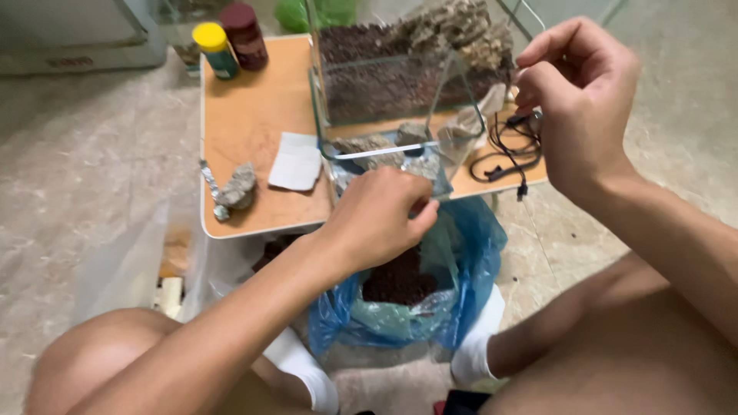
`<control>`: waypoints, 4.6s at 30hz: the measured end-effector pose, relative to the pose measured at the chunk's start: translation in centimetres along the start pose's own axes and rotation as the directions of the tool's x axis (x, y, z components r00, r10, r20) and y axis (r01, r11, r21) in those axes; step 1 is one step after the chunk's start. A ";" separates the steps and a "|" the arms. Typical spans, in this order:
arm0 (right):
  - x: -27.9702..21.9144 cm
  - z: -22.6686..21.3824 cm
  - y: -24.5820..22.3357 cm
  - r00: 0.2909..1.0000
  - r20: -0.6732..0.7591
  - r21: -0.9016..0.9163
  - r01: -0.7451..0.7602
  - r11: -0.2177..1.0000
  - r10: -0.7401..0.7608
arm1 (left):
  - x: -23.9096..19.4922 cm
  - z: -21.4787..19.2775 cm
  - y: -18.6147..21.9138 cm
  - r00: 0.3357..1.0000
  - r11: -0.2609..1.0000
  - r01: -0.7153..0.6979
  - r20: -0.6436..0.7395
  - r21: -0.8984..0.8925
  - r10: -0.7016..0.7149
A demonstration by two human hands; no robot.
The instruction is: The person arranges a small terrarium by placing dark soil from a bag into a glass tank and positioning various stones and wood pieces within it by hand.
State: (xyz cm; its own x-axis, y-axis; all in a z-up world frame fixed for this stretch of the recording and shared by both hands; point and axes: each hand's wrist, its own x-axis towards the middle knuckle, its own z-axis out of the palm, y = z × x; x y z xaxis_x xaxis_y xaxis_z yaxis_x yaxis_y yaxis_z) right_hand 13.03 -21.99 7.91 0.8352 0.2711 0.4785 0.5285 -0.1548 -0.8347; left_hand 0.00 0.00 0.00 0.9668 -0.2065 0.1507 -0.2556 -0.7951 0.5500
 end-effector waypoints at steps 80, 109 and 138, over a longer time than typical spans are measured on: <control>-25.7 21.8 32.8 0.401 0.169 -0.505 -0.749 0.428 0.900 | -5.1 40.0 -24.2 0.359 0.129 0.840 0.362 -0.527 -0.860; -1.6 10.9 -0.6 0.743 0.266 0.194 -0.666 0.721 0.615 | 4.6 -4.9 4.5 0.492 0.431 0.548 -0.140 -0.717 -0.859; 8.6 15.5 2.9 0.404 0.667 -0.584 -0.238 0.776 0.626 | 9.3 -7.9 -7.5 0.669 0.596 0.454 -0.188 -0.662 -0.719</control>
State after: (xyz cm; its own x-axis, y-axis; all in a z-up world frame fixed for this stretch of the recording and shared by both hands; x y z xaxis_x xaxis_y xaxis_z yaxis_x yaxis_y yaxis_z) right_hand 19.35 -5.39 5.36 0.5670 0.6463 -0.5107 0.3005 -0.7396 -0.6023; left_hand 10.90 8.53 3.79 0.8293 0.5410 -0.1402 0.2827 -0.1897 0.9403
